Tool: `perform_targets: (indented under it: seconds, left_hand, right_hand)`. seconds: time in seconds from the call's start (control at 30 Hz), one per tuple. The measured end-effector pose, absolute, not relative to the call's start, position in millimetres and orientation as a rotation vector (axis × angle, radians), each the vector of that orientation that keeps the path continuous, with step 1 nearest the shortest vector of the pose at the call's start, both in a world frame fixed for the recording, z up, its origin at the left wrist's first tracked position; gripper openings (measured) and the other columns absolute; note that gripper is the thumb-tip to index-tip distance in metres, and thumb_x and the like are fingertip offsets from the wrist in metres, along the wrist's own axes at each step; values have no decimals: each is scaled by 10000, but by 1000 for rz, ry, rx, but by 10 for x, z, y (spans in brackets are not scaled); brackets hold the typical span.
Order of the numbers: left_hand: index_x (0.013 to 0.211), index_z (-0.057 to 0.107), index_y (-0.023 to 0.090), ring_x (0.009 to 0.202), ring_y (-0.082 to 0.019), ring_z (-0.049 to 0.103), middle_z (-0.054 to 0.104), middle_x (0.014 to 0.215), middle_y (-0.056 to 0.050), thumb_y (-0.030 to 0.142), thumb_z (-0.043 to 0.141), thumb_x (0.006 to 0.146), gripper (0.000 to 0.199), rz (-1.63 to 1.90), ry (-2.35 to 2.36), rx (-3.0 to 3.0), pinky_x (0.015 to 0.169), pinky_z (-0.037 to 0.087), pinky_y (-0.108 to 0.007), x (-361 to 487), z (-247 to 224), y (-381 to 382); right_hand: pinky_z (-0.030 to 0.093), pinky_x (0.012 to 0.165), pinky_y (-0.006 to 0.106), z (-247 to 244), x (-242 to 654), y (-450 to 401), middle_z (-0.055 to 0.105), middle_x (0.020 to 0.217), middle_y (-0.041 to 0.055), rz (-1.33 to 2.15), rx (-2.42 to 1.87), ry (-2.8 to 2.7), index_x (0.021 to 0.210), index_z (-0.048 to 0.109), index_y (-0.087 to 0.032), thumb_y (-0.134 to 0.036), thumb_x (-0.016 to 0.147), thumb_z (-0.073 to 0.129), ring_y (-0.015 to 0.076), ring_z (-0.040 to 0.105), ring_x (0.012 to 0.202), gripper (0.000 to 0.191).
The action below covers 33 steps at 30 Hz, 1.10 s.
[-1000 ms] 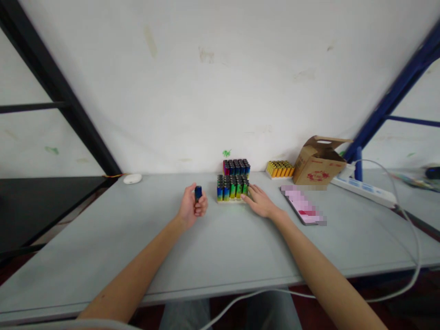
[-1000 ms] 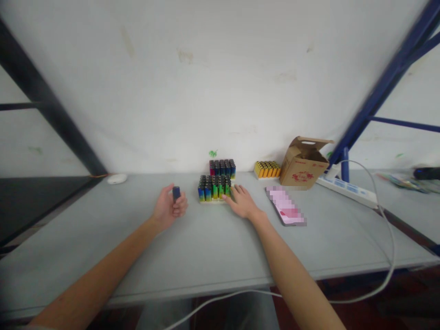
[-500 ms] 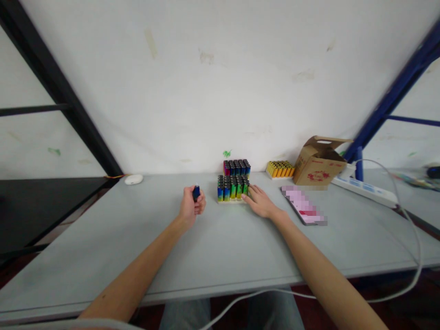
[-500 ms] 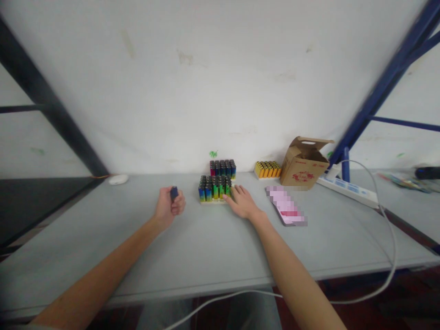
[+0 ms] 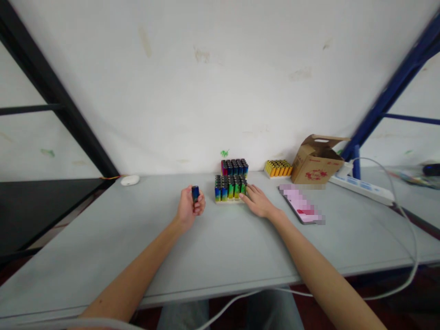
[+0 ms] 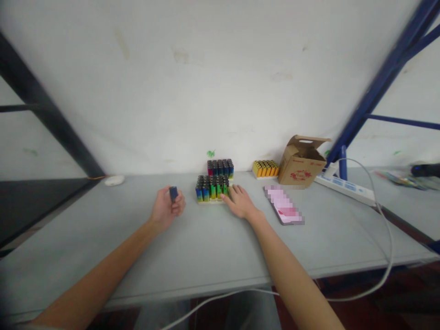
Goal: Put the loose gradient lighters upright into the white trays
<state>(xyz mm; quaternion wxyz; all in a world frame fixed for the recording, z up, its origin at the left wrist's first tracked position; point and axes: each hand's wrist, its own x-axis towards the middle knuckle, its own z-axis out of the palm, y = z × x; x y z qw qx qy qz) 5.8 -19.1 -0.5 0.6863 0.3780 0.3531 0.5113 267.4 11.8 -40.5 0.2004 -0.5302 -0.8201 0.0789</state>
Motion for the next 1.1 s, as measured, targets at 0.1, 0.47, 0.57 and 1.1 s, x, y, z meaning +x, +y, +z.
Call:
perform_targets:
  seconds: [0.1,0.47,0.57,1.1]
  left_hand:
    - [678,537,160,406,-103,356,380,510,28,451,348,878,400,1148,759,814,364,280,-188,70,22,-216]
    - [855,524,168,649,-173,646,659,794,-48,249,668,827,168,1133,675,945,577,505,-284,159,28,-277]
    - [915,547,170,659,-178,653,689,843,-62,305,715,814,238,1075,656,1024,590,526,-312,175,20,-317]
    - [902,710,145,729,-183,689,732,854,-71,248,773,747,196,949,677,1308,750,563,-318,314,-120,-345]
  right_hand:
    - [270,1143,441,-413,2677,120,554,1337,174,220,-1463,-2287,1226,555,-136,-535,992,235,276,423,1334,563]
    - [398,1028,468,-245,2582,28,552,1264,170,34,-1339,-1554,1263,517,-152,-444,955,340,294,517,1175,460]
    - [443,980,437,-170,2509,-58,585,1186,150,-10,-1185,-1548,1182,563,-173,-394,946,371,271,542,1123,376]
    - [537,842,379,-101,2021,-390,731,932,56,345,-817,-1769,1050,701,-251,-318,875,617,207,649,919,205]
